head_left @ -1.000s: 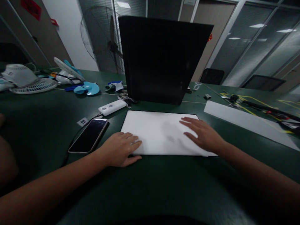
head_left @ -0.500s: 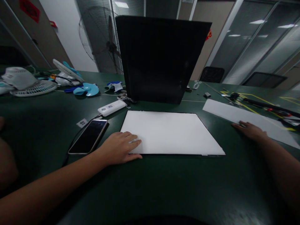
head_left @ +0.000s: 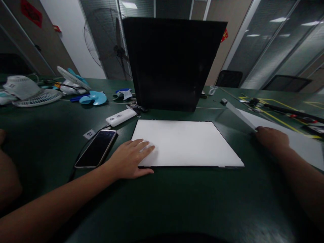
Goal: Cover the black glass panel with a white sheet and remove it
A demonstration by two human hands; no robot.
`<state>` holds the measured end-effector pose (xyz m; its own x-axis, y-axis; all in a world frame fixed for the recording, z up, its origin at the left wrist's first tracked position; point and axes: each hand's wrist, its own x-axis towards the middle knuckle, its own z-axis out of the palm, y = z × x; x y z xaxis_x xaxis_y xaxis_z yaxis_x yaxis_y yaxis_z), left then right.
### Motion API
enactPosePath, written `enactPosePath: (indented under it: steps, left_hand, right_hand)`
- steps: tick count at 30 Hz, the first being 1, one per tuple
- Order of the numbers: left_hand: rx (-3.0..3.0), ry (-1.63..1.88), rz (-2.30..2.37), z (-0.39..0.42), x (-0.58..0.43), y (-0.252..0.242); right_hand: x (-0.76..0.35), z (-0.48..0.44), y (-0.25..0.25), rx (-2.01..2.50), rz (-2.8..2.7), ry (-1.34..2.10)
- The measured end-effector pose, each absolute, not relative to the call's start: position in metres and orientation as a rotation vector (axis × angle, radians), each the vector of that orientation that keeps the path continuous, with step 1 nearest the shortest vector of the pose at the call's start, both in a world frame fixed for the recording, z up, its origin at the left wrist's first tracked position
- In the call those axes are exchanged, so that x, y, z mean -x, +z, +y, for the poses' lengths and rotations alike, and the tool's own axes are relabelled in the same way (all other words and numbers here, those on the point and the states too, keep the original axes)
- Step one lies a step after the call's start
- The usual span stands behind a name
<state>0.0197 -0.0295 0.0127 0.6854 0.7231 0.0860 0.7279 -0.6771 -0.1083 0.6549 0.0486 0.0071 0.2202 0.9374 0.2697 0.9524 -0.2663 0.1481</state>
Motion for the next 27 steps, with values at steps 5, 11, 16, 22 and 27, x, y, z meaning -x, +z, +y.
enactPosePath:
  steps: [5, 11, 16, 22, 27]
  left_hand:
    - [2.634, -0.036, -1.536, -0.032, -0.024, 0.013]
    - [2.658, 0.009, -1.677, -0.032, -0.024, 0.013]
    - [2.629, 0.023, -1.741, -0.033, -0.027, 0.017]
    - [2.579, -0.049, -1.811, -0.034, -0.027, 0.013]
    - [2.553, -0.183, -1.934, -0.032, -0.027, 0.006]
  right_hand:
    - [-0.6, 0.038, 0.036, 2.54, -1.748, -0.599]
    - [-0.512, 0.018, 0.062, 2.207, -2.079, -0.871]
    - [-0.44, -0.01, 0.049, 1.6, -2.614, -0.817]
    - [-0.374, -0.038, 0.011, 1.153, -2.951, -0.545]
    - [-0.357, -0.041, 0.001, 1.118, -2.997, -0.465]
